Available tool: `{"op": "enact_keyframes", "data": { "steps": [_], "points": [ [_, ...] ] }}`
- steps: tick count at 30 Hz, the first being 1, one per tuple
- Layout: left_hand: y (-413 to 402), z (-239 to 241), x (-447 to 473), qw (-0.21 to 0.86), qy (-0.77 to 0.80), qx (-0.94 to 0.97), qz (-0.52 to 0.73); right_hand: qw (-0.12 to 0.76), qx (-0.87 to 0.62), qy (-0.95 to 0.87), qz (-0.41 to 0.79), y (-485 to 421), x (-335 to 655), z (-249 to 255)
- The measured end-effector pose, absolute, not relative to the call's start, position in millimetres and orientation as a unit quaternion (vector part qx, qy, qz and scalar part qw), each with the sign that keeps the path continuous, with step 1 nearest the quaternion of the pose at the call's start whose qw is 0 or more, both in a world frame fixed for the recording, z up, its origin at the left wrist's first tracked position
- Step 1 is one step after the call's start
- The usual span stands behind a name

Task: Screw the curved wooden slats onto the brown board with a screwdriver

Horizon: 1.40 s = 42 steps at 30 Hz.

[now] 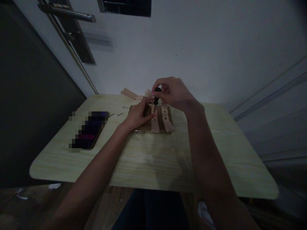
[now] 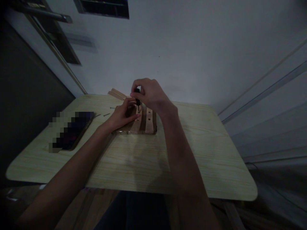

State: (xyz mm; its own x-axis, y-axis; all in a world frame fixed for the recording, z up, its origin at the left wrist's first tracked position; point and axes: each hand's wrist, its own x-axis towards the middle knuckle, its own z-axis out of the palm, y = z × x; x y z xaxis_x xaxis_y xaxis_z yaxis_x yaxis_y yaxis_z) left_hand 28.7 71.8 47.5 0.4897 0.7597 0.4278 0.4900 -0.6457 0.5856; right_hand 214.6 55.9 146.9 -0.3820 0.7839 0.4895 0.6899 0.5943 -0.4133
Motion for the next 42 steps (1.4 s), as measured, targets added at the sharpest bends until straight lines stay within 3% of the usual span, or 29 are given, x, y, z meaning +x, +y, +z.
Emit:
{"op": "enact_keyframes", "data": {
  "steps": [19, 33, 42],
  "points": [
    [72.2, 49.4, 28.4, 0.203, 0.373, 0.841, 0.335, 0.364, -0.499, -0.782, 0.085, 62.6, 212.6, 141.4],
    [70.2, 51.2, 28.5, 0.211, 0.368, 0.842, 0.334, 0.350, -0.422, -0.826, 0.133, 56.5, 222.1, 144.8],
    [71.5, 49.4, 28.4, 0.211, 0.373, 0.841, 0.329, 0.355, -0.483, -0.797, 0.068, 63.3, 220.6, 147.1]
  ]
}}
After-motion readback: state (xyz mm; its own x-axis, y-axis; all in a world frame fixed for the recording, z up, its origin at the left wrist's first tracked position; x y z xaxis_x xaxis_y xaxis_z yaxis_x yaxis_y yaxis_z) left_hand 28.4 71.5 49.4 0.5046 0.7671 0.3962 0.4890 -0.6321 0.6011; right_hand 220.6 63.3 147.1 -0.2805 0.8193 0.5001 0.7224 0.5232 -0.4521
